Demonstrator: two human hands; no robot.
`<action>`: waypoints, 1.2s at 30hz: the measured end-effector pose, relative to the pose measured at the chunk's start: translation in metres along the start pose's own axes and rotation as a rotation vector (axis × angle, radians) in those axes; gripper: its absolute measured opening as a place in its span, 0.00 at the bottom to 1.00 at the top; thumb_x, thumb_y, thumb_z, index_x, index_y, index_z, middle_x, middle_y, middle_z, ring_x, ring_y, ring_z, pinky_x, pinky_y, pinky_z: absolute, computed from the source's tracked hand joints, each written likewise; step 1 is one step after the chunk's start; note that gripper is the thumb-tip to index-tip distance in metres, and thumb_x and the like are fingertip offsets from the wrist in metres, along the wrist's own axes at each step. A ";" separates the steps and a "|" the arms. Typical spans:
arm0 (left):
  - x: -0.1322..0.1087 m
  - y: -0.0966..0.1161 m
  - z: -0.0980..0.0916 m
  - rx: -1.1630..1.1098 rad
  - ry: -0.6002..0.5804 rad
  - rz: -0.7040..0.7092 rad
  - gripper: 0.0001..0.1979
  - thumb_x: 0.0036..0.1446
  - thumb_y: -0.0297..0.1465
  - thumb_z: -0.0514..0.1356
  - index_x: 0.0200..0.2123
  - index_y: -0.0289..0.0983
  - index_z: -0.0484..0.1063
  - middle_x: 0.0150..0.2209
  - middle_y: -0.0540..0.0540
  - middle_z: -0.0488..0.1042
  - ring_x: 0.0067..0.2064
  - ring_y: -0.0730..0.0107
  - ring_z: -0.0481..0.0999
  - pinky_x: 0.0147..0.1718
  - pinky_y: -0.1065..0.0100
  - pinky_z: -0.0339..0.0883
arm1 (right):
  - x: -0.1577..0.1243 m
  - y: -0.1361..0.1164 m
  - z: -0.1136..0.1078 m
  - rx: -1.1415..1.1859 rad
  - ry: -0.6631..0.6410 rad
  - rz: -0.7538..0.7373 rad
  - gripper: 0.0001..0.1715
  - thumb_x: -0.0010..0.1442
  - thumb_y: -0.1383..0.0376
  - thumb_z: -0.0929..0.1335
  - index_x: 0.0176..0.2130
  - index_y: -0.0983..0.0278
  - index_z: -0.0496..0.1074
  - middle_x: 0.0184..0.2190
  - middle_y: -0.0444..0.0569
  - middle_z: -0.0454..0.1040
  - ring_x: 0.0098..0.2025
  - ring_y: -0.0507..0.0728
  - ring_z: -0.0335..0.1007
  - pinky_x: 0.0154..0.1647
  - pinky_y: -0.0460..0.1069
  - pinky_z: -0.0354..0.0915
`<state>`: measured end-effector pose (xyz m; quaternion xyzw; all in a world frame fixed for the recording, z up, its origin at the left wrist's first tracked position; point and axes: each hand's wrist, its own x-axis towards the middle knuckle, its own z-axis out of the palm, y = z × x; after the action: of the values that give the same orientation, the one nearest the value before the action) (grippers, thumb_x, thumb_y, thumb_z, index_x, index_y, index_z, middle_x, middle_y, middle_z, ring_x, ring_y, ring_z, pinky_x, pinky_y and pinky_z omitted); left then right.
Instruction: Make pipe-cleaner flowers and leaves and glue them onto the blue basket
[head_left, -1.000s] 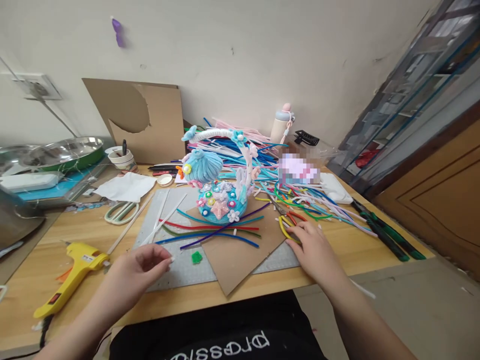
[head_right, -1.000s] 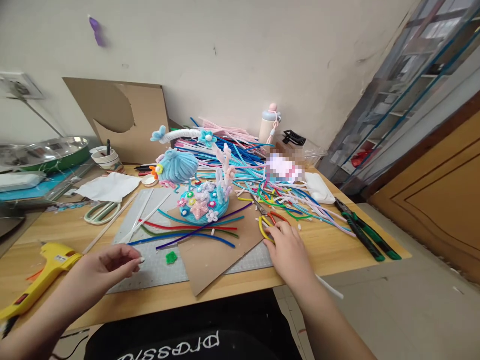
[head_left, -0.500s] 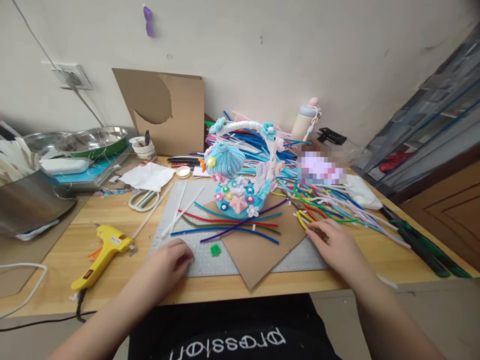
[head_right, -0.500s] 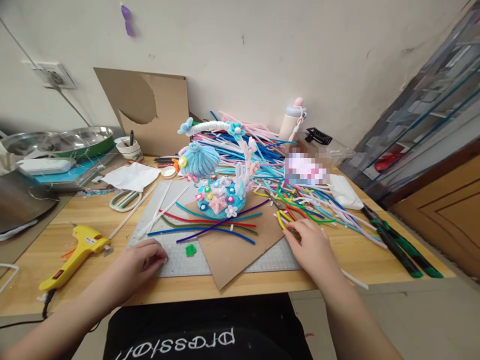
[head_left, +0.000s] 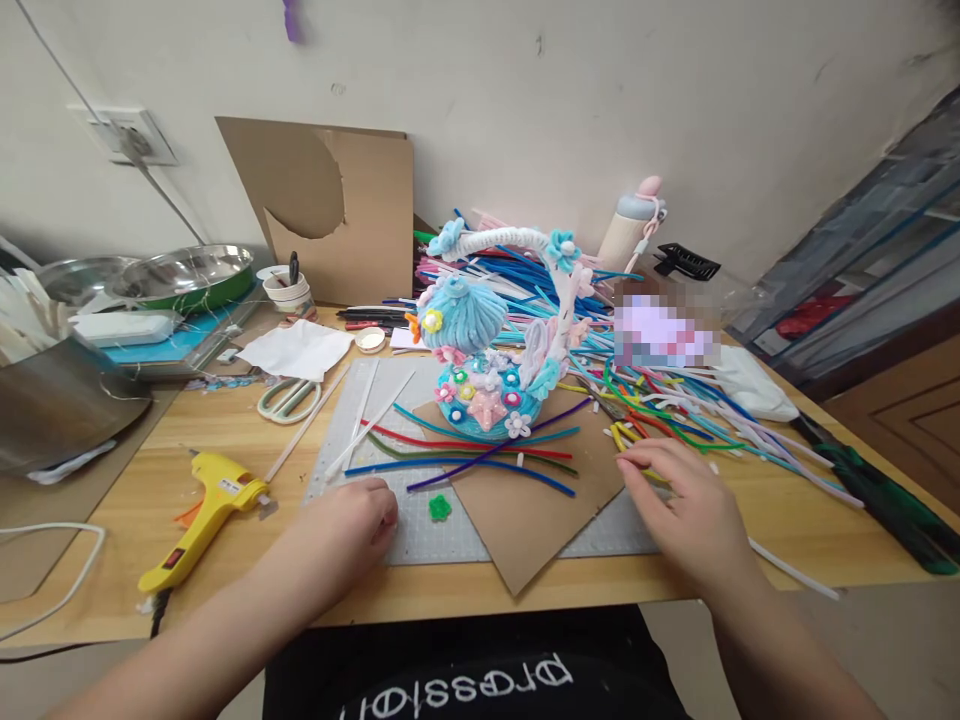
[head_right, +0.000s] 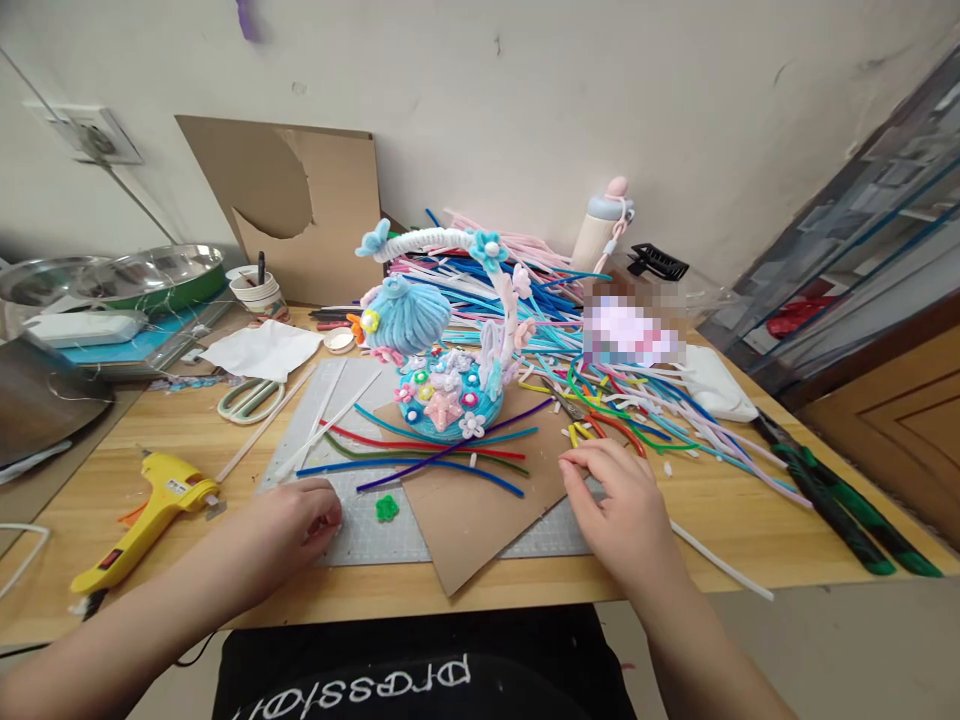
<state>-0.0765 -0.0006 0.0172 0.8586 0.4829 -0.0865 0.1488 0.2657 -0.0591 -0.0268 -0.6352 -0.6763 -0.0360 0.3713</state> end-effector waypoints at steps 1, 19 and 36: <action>0.000 0.001 0.000 0.018 -0.004 -0.013 0.10 0.50 0.23 0.49 0.22 0.37 0.67 0.29 0.46 0.72 0.29 0.67 0.71 0.27 0.69 0.60 | 0.000 -0.001 0.002 0.007 -0.004 -0.007 0.07 0.60 0.64 0.64 0.33 0.62 0.70 0.34 0.48 0.73 0.39 0.58 0.70 0.41 0.53 0.62; -0.028 -0.022 0.069 -0.069 0.694 0.270 0.06 0.59 0.25 0.56 0.38 0.37 0.71 0.37 0.46 0.76 0.39 0.69 0.75 0.41 0.69 0.70 | -0.008 -0.001 0.017 0.070 -0.084 0.032 0.06 0.61 0.65 0.64 0.32 0.61 0.70 0.34 0.48 0.73 0.39 0.58 0.69 0.41 0.52 0.62; -0.035 -0.026 0.071 -0.052 0.633 0.284 0.09 0.59 0.24 0.55 0.42 0.37 0.71 0.42 0.45 0.76 0.43 0.67 0.75 0.43 0.66 0.71 | -0.010 -0.002 0.016 0.060 -0.108 0.061 0.07 0.61 0.64 0.63 0.32 0.61 0.70 0.34 0.48 0.73 0.39 0.58 0.69 0.41 0.52 0.62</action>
<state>-0.1170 -0.0396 -0.0437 0.8974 0.3829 0.2179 0.0240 0.2554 -0.0595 -0.0433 -0.6452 -0.6763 0.0302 0.3541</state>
